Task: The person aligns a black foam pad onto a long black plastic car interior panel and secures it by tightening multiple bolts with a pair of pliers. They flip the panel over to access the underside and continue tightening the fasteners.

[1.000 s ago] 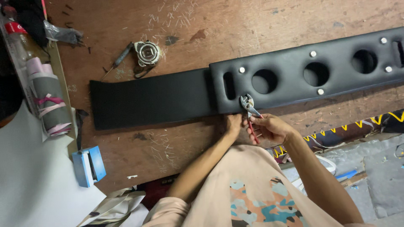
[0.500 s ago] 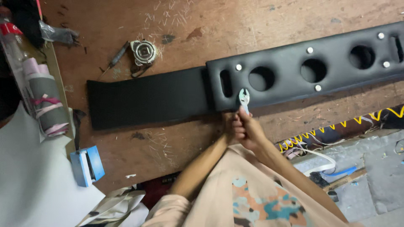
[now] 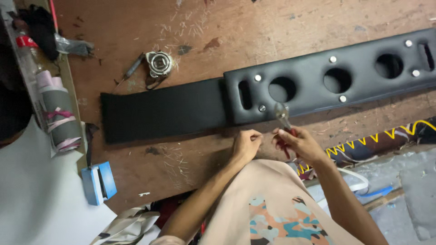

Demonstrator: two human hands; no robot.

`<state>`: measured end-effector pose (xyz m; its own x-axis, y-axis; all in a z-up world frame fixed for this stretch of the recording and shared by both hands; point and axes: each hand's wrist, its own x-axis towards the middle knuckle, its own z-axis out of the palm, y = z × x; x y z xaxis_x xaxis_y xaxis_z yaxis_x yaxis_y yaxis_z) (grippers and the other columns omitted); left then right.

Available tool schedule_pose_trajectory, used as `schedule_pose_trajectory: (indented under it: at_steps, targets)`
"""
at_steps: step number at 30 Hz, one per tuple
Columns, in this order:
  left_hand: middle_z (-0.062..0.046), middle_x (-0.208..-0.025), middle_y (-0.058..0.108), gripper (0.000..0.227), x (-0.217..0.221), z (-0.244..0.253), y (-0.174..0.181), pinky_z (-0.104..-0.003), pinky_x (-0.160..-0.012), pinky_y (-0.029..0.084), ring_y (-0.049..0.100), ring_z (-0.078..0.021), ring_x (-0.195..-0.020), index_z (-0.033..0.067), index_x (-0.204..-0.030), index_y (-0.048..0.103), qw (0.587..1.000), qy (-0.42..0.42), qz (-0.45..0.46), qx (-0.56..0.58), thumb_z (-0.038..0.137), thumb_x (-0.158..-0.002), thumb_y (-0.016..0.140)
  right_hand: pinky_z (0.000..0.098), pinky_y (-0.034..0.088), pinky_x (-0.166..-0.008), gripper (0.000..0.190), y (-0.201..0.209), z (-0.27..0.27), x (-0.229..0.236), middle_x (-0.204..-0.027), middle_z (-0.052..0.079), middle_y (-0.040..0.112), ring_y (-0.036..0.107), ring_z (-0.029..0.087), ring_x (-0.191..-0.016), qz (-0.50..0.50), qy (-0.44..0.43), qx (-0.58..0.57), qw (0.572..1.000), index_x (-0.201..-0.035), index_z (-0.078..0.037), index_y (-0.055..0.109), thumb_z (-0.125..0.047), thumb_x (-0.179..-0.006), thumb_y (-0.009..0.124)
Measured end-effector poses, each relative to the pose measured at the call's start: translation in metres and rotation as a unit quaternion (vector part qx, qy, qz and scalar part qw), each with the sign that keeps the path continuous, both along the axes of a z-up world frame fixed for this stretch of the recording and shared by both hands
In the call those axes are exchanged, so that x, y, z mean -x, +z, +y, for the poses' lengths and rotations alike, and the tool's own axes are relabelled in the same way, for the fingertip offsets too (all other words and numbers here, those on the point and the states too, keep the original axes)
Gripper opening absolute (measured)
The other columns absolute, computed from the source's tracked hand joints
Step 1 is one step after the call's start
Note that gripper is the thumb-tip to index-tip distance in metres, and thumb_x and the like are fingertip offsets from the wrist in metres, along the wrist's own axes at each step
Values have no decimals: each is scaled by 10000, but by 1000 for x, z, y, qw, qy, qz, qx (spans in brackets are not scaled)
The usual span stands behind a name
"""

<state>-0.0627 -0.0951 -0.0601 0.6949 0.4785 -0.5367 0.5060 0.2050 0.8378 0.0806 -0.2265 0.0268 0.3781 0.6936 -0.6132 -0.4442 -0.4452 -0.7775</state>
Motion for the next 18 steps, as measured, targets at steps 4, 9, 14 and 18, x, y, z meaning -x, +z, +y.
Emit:
schedule_pose_trajectory:
  at_steps: [4, 9, 14, 18]
  targets:
    - [-176, -940, 663, 147, -21, 29, 40, -434, -767, 531, 648, -349, -899, -8, -1026, 726, 909, 27, -172, -379, 50, -891, 726, 286, 500, -462, 253, -1, -8, -8, -813, 92, 695, 630, 136, -635, -94, 1, 52, 994, -967, -2, 671, -249, -999, 629]
    - [-152, -880, 665, 37, -58, 53, 40, -446, -775, 540, 659, -339, -883, 20, -833, 720, 893, -42, -165, -417, 52, -846, 732, 296, 357, -397, 392, -3, 5, -14, -728, 92, 690, 572, 148, -511, -147, 14, 163, 976, -893, 15, 690, -323, -1050, 568]
    - [-180, -883, 662, 21, -66, 44, 27, -451, -790, 552, 668, -364, -886, 24, -833, 711, 889, -54, -120, -439, 10, -844, 723, 276, 437, -400, 351, -15, -1, -8, -754, 98, 695, 587, 118, -518, -148, 40, 119, 981, -920, 16, 693, -302, -1034, 600]
    - [-201, -895, 679, 108, -70, 60, 33, -450, -763, 555, 690, -377, -853, 8, -926, 735, 925, -46, -121, -357, 48, -831, 765, 253, 424, -388, 306, -14, 10, -14, -818, 52, 738, 613, 114, -512, -67, 67, 73, 993, -1108, -66, 702, -297, -1000, 533]
